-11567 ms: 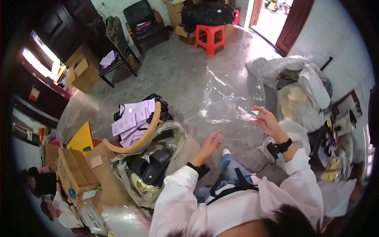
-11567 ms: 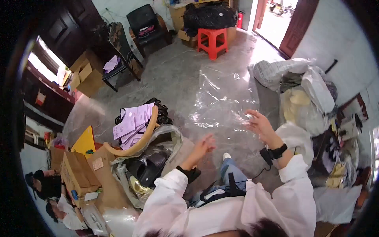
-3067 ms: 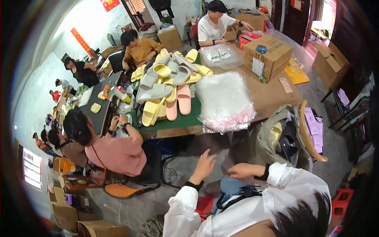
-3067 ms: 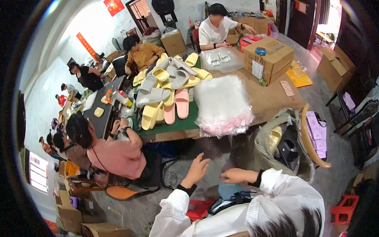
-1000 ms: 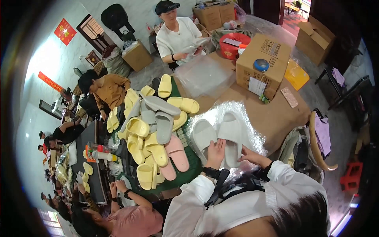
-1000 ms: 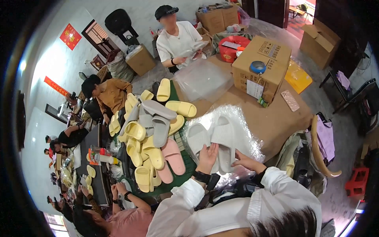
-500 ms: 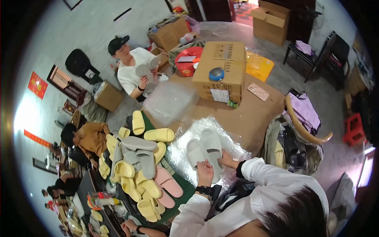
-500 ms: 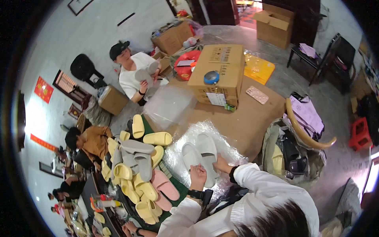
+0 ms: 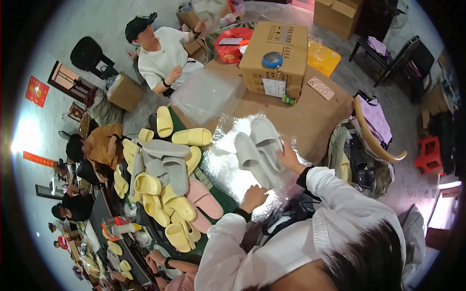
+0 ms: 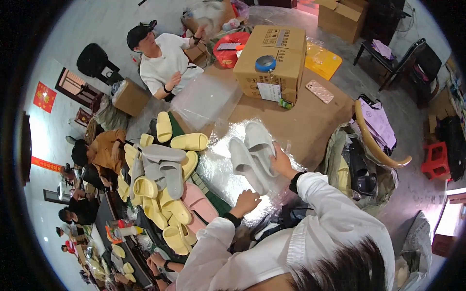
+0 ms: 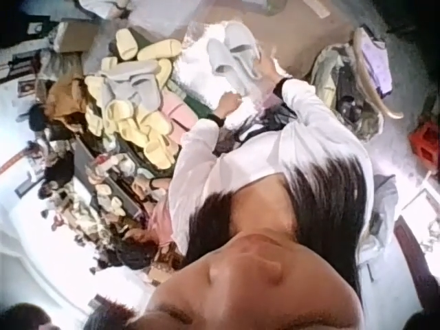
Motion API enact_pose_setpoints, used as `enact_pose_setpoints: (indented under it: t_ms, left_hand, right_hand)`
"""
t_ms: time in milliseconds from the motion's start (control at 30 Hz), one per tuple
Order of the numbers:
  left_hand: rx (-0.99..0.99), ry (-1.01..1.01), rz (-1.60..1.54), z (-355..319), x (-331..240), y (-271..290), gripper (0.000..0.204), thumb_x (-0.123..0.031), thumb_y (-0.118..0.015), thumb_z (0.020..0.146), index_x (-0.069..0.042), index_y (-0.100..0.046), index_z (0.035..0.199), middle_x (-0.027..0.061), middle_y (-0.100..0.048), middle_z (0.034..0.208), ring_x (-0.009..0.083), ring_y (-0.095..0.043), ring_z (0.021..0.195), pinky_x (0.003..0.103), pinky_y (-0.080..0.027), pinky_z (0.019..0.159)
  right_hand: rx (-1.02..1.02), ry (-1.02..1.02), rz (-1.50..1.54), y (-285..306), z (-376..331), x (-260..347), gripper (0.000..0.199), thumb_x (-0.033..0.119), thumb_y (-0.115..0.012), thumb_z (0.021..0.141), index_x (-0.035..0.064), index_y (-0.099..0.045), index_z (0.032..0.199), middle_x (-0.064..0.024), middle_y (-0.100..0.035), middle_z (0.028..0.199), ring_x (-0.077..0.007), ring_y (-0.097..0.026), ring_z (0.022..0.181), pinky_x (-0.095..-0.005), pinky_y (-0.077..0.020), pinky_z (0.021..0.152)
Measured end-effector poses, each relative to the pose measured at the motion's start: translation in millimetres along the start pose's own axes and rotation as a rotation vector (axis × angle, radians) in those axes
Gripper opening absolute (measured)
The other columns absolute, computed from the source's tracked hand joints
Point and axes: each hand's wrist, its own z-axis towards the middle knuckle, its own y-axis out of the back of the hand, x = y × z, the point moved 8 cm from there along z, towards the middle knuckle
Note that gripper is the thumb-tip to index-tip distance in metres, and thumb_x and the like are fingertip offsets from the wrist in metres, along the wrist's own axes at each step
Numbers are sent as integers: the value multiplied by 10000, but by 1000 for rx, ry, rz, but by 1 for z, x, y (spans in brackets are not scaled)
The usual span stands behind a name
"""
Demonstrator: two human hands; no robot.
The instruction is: The recorder gathers multiple pairs of rubber sandals, inspects them, and places them into individual plastic bags for shipping.
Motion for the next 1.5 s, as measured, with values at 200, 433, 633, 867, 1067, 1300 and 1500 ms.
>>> enact_pose_setpoints:
  t_ms: [200, 433, 633, 867, 1067, 1300, 1500]
  left_hand:
    - [-120, 5, 215, -20, 20, -75, 519, -284, -569, 817, -331, -415, 1311, 284, -247, 1381, 492, -320, 1194, 556, -322, 942]
    - [-179, 46, 245, -17, 8, -68, 490, -222, -497, 829, -324, -437, 1304, 290, -237, 1387, 508, -294, 1215, 568, -264, 981]
    - [-23, 84, 387, -20, -2, -64, 511, -179, -429, 861, -336, -375, 1344, 56, -190, 1477, 490, -267, 1246, 583, -231, 966]
    - [-28, 145, 421, -19, -5, -69, 463, -241, -408, 884, -320, -386, 1340, 53, -240, 1459, 484, -225, 1272, 616, -144, 1009]
    - [-66, 178, 304, -21, -4, -67, 467, -210, -404, 867, -224, -413, 1333, 82, -337, 1408, 364, -304, 1275, 596, -130, 1025]
    - [-336, 101, 325, -25, -14, -63, 424, -169, -403, 861, -186, -467, 1280, 133, -410, 1341, 352, -354, 1238, 471, -251, 1024]
    - [-366, 76, 341, -32, -26, -31, 436, -166, -437, 848, -284, -482, 1265, 93, -529, 1127, 294, -482, 1026, 415, -354, 883]
  right_hand:
    - [-69, 213, 152, -4, 21, -10, 495, 141, -548, 841, 124, -372, 1303, -245, -519, 1157, -356, -536, 1038, -398, -412, 875]
    - [-70, 293, -187, -23, 14, 27, 390, 133, -628, 732, 123, -523, 1107, -240, -442, 1248, -393, -431, 1146, -417, -374, 907]
    - [-119, 643, -321, -77, -8, 63, 280, 178, -635, 717, 98, -541, 969, -203, -434, 1194, -372, -405, 1104, -476, -317, 911]
    - [-138, 436, -346, -75, 7, 68, 301, 220, -656, 682, 57, -549, 912, -128, -483, 1051, -315, -438, 967, -426, -323, 787]
    - [-215, 278, -287, -88, 14, 61, 376, 291, -689, 692, 23, -557, 919, -142, -475, 1066, -324, -431, 981, -442, -322, 804]
    - [-170, 332, -430, -92, 31, 65, 299, 246, -661, 691, 47, -599, 905, -154, -464, 1117, -318, -434, 997, -440, -339, 785]
    - [-258, 391, -186, -61, 27, 49, 172, 98, -575, 699, 44, -593, 861, -108, -555, 1000, -316, -474, 962, -421, -372, 783]
